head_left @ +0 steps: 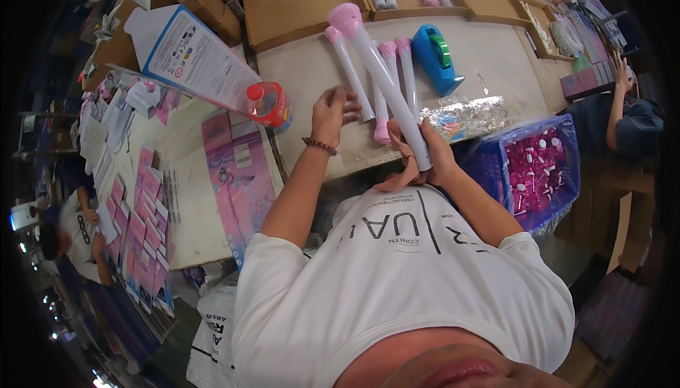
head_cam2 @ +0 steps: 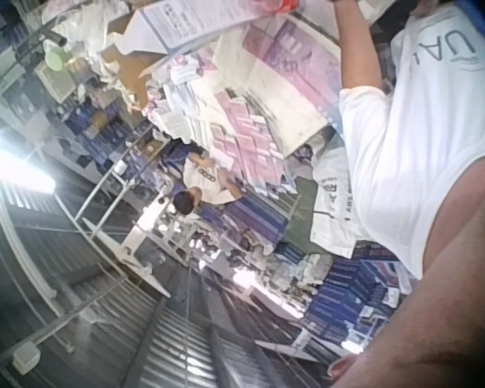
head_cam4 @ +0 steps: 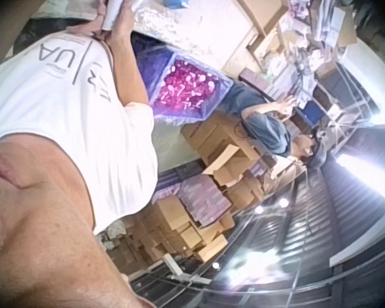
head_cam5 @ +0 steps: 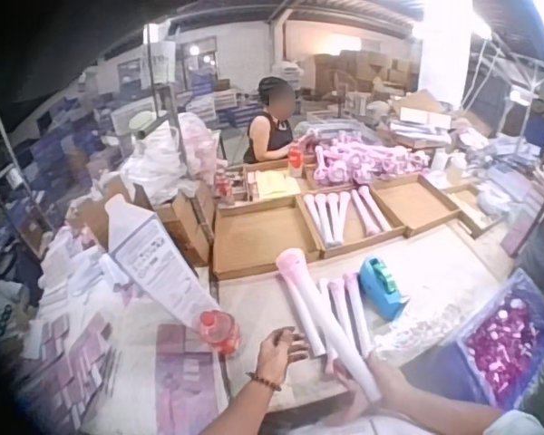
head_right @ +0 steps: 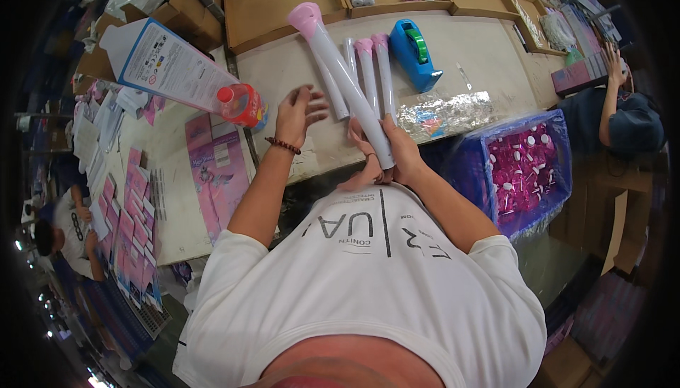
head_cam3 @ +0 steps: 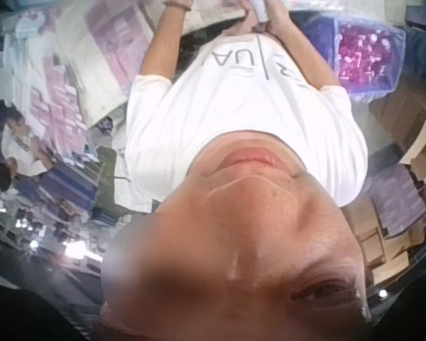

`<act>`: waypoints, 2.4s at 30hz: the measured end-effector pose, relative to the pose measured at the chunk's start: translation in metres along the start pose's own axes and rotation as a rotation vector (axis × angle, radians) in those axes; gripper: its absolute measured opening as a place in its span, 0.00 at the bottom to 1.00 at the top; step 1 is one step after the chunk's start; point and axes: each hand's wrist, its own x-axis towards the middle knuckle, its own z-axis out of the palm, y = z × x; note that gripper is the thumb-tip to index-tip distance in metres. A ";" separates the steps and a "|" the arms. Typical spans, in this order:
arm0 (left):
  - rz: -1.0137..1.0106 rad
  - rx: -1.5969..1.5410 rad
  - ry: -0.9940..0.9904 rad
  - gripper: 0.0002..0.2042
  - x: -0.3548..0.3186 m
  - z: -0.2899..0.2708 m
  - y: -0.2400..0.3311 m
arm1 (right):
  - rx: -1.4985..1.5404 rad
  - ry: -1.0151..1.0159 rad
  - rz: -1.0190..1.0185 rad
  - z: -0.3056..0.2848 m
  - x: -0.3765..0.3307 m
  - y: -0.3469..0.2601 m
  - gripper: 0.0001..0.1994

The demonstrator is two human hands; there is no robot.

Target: The person assembles pink-topped batons by inserting the pink heads into white tubes, then wraps each assembled baton with clear plastic film and secures it with tape. The person handles multiple batons one at a time, placing finished units into cardboard trays on the table.

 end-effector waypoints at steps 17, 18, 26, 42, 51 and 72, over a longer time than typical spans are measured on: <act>-0.194 0.156 0.234 0.11 -0.004 -0.027 -0.114 | -0.352 0.137 -0.092 -0.109 0.059 -0.120 0.25; -0.190 0.162 0.263 0.11 -0.004 -0.025 -0.114 | -0.370 0.193 -0.186 -0.109 0.072 -0.143 0.25; -0.175 0.237 0.399 0.10 0.002 -0.002 -0.120 | -0.363 0.020 -0.606 -0.098 0.184 -0.288 0.25; -0.195 1.154 0.288 0.26 0.142 0.021 -0.084 | 0.389 -0.167 -0.276 -0.133 0.097 -0.195 0.26; 0.084 0.147 -0.042 0.17 0.004 0.035 -0.016 | 0.319 -0.251 -0.420 -0.120 0.082 -0.176 0.28; 0.047 0.964 -0.548 0.16 -0.134 0.068 0.042 | -1.223 -0.960 -1.348 0.028 -0.040 -0.140 0.15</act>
